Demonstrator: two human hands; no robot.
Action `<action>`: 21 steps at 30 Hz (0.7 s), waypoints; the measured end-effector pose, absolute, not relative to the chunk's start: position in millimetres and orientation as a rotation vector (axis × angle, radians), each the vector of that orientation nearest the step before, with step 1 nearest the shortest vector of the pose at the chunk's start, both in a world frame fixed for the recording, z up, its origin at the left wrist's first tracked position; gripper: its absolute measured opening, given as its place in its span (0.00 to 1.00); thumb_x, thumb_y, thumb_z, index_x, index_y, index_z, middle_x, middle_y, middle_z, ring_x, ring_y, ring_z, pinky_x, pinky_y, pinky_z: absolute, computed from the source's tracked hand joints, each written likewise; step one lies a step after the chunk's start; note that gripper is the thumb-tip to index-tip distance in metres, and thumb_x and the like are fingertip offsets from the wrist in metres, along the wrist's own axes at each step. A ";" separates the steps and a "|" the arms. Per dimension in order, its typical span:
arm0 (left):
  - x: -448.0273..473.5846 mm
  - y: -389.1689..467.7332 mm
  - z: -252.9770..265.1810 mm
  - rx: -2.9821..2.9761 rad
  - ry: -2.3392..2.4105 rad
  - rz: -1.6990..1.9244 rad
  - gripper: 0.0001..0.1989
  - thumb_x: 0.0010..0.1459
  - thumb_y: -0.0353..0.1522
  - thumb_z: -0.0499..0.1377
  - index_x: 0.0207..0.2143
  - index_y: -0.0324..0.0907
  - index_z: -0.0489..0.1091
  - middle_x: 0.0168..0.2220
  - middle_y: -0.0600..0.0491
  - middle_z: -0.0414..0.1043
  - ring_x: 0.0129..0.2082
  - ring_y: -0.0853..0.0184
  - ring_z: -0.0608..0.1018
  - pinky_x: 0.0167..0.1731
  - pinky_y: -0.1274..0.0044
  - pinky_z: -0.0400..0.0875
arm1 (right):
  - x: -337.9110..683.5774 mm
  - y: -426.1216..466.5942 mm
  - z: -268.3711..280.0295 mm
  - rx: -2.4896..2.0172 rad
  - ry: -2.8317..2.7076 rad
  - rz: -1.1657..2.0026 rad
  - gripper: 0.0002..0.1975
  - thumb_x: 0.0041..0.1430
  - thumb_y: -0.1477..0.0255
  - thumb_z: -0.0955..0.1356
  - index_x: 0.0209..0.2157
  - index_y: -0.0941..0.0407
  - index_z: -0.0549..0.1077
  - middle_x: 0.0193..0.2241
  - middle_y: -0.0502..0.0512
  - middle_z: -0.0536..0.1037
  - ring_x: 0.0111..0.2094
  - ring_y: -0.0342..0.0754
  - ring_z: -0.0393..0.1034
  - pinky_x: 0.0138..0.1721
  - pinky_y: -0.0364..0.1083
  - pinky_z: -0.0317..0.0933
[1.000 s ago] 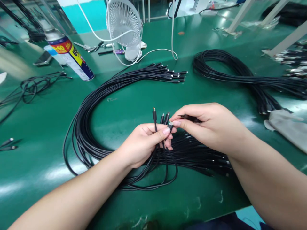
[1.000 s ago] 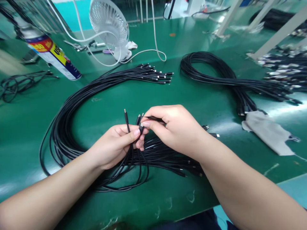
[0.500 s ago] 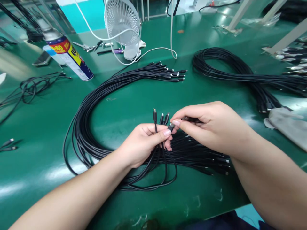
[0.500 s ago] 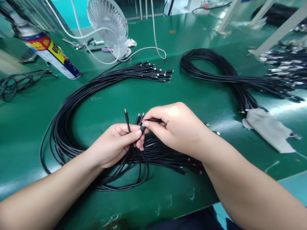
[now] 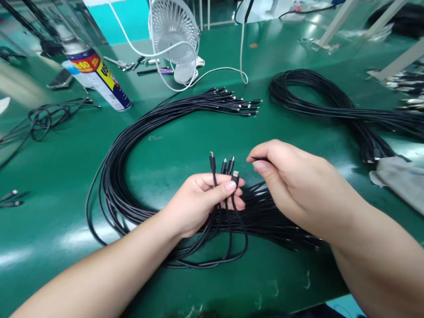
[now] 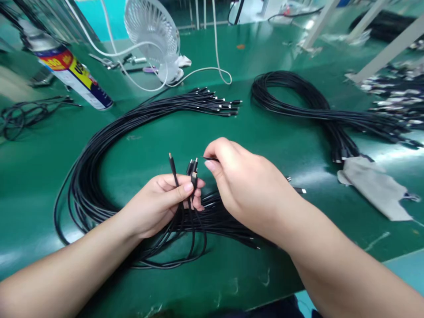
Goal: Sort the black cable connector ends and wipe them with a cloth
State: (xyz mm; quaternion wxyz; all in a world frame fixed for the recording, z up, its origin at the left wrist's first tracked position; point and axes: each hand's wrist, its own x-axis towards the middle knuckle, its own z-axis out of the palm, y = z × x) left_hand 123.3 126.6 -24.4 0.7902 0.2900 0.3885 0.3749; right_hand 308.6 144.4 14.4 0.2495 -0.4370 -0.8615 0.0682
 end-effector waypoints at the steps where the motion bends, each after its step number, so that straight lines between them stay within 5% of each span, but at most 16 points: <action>1: 123.2 126.3 -24.6 0.609 0.835 0.816 0.11 0.49 0.34 0.70 0.33 0.36 0.79 0.25 0.53 0.77 0.25 0.72 0.78 0.31 0.79 0.70 | 307.8 142.2 14.4 -1.171 -2.382 0.110 0.09 0.65 0.76 0.60 0.39 0.59 0.71 0.33 0.55 0.78 0.29 0.45 0.72 0.27 0.42 0.60; 8: 121.6 124.1 -25.6 0.648 0.846 0.829 0.08 0.53 0.35 0.67 0.32 0.38 0.78 0.26 0.51 0.79 0.27 0.72 0.78 0.32 0.80 0.69 | 304.2 133.7 14.1 -0.995 -2.476 -0.271 0.12 0.60 0.81 0.62 0.35 0.59 0.77 0.33 0.57 0.80 0.29 0.48 0.73 0.26 0.46 0.58; 21: 122.1 125.8 -24.7 0.671 0.880 0.851 0.05 0.53 0.32 0.68 0.29 0.38 0.79 0.25 0.53 0.79 0.27 0.74 0.76 0.32 0.82 0.68 | 302.7 132.1 12.5 -1.018 -2.463 -0.304 0.11 0.60 0.80 0.64 0.40 0.60 0.79 0.32 0.54 0.82 0.28 0.48 0.74 0.25 0.47 0.59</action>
